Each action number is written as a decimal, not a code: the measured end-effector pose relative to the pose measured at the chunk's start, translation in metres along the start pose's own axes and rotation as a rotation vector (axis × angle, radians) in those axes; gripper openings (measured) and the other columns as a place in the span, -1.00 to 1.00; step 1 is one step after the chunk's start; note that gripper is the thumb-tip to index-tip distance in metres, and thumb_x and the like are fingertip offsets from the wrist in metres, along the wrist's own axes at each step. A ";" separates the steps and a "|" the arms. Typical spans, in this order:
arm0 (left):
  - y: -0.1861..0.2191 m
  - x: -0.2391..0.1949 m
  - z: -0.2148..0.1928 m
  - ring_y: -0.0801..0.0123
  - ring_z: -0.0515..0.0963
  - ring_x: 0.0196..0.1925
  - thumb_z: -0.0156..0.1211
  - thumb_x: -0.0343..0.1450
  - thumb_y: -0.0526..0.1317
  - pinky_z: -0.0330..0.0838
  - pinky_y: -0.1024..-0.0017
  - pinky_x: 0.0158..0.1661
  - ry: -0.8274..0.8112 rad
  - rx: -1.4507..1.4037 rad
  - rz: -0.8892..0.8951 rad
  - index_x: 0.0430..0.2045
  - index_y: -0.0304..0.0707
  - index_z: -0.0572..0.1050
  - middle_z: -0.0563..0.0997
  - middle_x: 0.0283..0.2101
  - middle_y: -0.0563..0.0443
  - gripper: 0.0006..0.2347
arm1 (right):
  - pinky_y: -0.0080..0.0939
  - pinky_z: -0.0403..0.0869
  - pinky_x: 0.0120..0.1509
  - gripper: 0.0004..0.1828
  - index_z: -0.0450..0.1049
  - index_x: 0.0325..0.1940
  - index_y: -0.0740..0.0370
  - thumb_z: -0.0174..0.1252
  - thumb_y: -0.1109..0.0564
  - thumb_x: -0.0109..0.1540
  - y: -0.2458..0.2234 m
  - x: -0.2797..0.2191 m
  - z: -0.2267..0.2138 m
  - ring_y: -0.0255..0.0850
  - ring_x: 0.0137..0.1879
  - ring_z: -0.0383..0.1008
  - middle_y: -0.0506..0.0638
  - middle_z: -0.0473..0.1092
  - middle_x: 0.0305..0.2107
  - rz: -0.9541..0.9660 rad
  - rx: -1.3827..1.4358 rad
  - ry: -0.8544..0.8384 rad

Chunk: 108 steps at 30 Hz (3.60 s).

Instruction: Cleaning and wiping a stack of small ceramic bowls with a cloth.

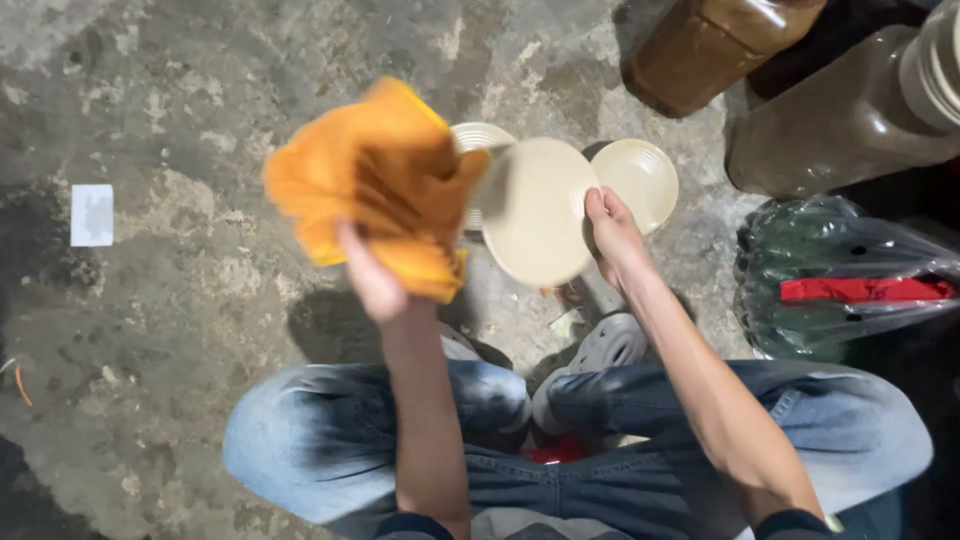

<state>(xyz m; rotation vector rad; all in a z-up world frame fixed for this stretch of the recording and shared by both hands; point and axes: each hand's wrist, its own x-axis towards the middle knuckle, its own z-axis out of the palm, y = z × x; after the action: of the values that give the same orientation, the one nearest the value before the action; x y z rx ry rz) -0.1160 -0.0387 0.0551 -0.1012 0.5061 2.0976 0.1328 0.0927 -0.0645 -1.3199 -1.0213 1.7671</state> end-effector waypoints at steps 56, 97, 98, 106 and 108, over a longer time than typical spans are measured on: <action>-0.095 -0.010 -0.020 0.13 0.57 0.10 0.26 0.42 -0.39 0.49 0.31 0.12 -0.606 1.188 0.575 0.17 -0.26 0.39 0.55 0.10 -0.19 -0.60 | -0.16 0.47 0.04 -0.52 0.40 0.37 0.21 -0.05 -0.08 0.45 -0.114 -0.091 -0.027 -0.21 -0.03 0.44 0.10 0.46 -0.05 -0.054 -0.537 -0.035; -0.150 -0.076 0.020 -0.10 0.48 0.22 0.33 0.15 -0.29 0.18 -0.02 0.27 -1.028 1.528 0.475 0.17 -0.44 0.40 0.53 0.08 -0.29 -0.39 | -0.29 0.46 0.10 -0.61 0.37 0.38 0.22 -0.11 0.03 0.52 -0.089 -0.091 -0.030 -0.32 0.03 0.43 0.00 0.44 0.03 -0.402 -0.031 0.248; -0.152 -0.075 0.014 -0.12 0.49 0.20 0.29 0.18 -0.30 0.20 -0.01 0.28 -0.976 1.615 0.569 0.18 -0.43 0.42 0.53 0.06 -0.28 -0.41 | -0.28 0.49 0.11 -0.62 0.31 0.37 0.17 -0.14 0.03 0.50 -0.092 -0.094 -0.024 -0.32 0.05 0.45 -0.02 0.43 0.03 -0.396 -0.044 0.284; -0.122 -0.043 0.004 0.05 0.56 0.02 0.08 0.44 -0.35 0.31 0.06 0.34 -1.112 1.492 0.779 0.02 -0.29 0.60 0.58 -0.07 -0.10 -0.72 | -0.23 0.51 0.02 -0.64 0.25 0.30 0.09 -0.09 -0.07 0.48 -0.153 -0.084 -0.056 -0.37 0.02 0.48 -0.12 0.42 0.06 0.049 0.001 0.237; -0.113 -0.050 0.020 0.06 0.55 -0.04 0.09 0.39 -0.30 0.30 0.00 0.34 -1.298 1.448 0.736 -0.06 -0.27 0.65 0.60 -0.11 -0.12 -0.72 | -0.21 0.58 0.08 -0.57 0.41 0.32 0.12 -0.08 -0.05 0.44 -0.160 -0.079 -0.073 -0.29 0.03 0.60 0.00 0.50 0.06 0.130 0.066 0.078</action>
<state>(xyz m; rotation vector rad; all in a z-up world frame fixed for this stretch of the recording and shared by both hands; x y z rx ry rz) 0.0073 -0.0170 0.0506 2.3062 1.1088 1.3956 0.2346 0.1085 0.0988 -1.4294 -0.8443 1.8137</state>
